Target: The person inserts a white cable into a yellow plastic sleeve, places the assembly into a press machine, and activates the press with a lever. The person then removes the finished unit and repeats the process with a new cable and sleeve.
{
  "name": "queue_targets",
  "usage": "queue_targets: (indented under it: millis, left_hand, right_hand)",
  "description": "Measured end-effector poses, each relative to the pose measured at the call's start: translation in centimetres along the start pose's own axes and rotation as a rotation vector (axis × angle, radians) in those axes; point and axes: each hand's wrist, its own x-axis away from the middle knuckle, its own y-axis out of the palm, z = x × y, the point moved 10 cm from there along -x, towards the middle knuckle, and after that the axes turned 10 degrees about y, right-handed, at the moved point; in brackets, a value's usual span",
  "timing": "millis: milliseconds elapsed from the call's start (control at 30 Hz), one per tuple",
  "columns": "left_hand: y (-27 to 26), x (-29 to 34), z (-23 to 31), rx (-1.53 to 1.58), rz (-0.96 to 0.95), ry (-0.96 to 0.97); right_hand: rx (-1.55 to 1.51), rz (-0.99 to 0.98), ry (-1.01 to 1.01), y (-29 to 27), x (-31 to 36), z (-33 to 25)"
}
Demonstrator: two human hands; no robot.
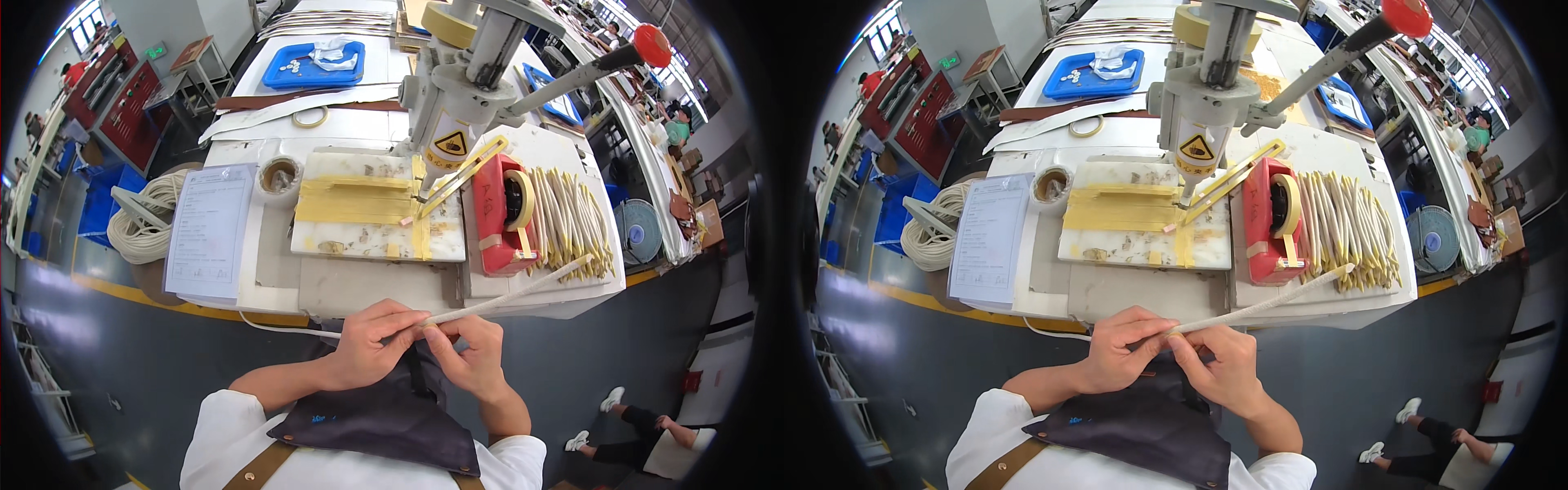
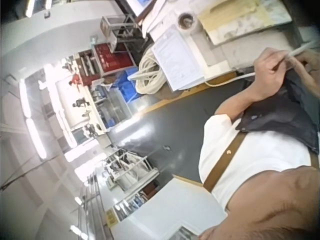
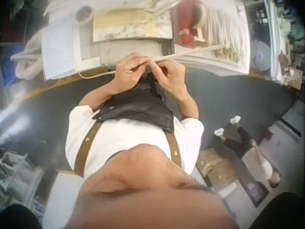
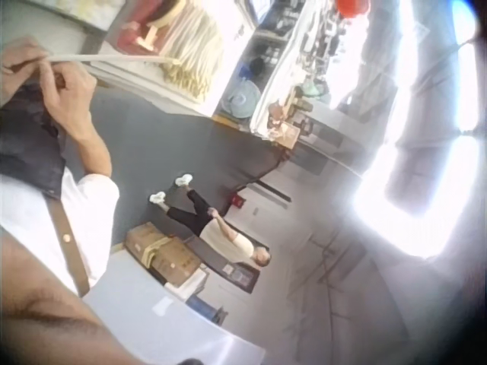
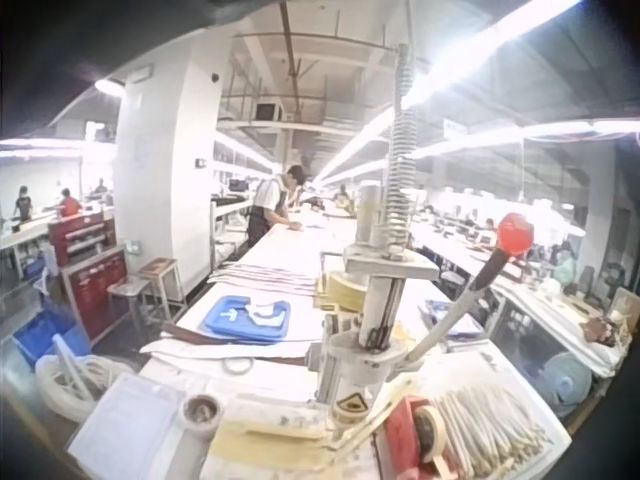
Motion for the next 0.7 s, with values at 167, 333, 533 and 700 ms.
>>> queue_targets:
  millis: [167,333,533,700]
  left_hand:
    - [-0.1,0.1,0.4,-0.029,0.013,0.04]
    - [-0.2,0.1,1.6,-0.12,0.029,0.147]
    - [-0.2,0.3,1.8,-0.02,0.059,0.129]
    - [1.5,0.9,-0.5,0.459,-0.034,-0.215]
  right_hand:
    - [-0.015,0.003,0.019,-0.1,-0.1,-0.2]
    - [0.044,-0.005,-0.001,-0.3,0.0,-0.3]
    - [-0.043,-0.089,0.073,-0.3,-0.1,0.0]
    - [0.231,-0.131,-0.239,-0.8,0.5,-2.6]
